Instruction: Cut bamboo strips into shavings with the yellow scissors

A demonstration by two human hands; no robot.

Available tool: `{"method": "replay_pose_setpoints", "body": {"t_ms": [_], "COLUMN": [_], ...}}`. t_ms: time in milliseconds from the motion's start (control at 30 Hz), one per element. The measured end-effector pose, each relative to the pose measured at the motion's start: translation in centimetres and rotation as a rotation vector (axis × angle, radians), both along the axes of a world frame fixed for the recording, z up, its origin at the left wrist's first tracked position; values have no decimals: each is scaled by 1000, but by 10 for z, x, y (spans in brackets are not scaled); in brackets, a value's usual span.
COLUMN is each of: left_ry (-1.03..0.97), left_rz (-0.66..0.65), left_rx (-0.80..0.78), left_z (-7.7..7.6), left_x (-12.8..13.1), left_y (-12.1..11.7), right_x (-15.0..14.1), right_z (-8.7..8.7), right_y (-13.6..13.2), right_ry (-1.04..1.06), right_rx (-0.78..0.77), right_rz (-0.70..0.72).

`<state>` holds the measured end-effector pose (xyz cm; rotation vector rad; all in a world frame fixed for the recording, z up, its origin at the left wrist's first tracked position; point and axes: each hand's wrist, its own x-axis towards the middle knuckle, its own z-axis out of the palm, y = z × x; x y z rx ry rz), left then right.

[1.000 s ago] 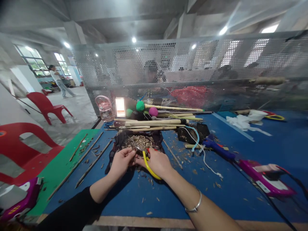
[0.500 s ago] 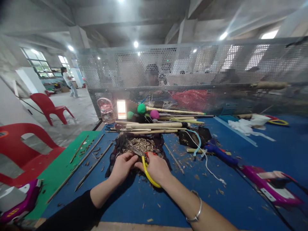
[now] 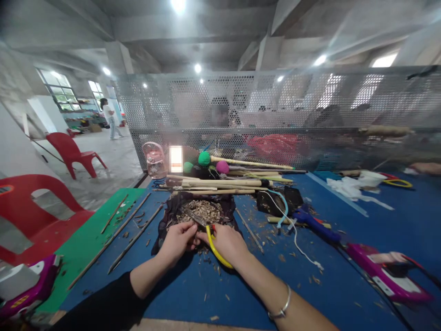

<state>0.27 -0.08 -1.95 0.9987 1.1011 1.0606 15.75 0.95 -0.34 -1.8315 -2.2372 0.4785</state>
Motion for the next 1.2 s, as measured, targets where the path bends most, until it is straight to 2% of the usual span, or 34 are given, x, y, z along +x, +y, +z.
{"method": "replay_pose_setpoints", "body": {"t_ms": [167, 400, 600, 767, 900, 1200], "left_ry": [-27, 50, -41, -64, -52, 115], "left_rz": [36, 25, 106, 75, 41, 109], "left_rx": [-53, 6, 90, 62, 74, 215], "left_z": [8, 5, 5, 2, -3, -4], "left_x": [0, -1, 0, 4, 6, 4], "left_y": [-1, 0, 4, 3, 2, 0], "right_x": [2, 2, -2, -4, -7, -12], "right_z": [3, 5, 4, 1, 1, -2], "right_y": [3, 2, -1, -4, -5, -6], "right_ry": [71, 34, -2, 79, 67, 50], "right_rx": [-64, -3, 107, 217, 302, 122], "right_rz": [-4, -25, -53, 40, 49, 8]}}
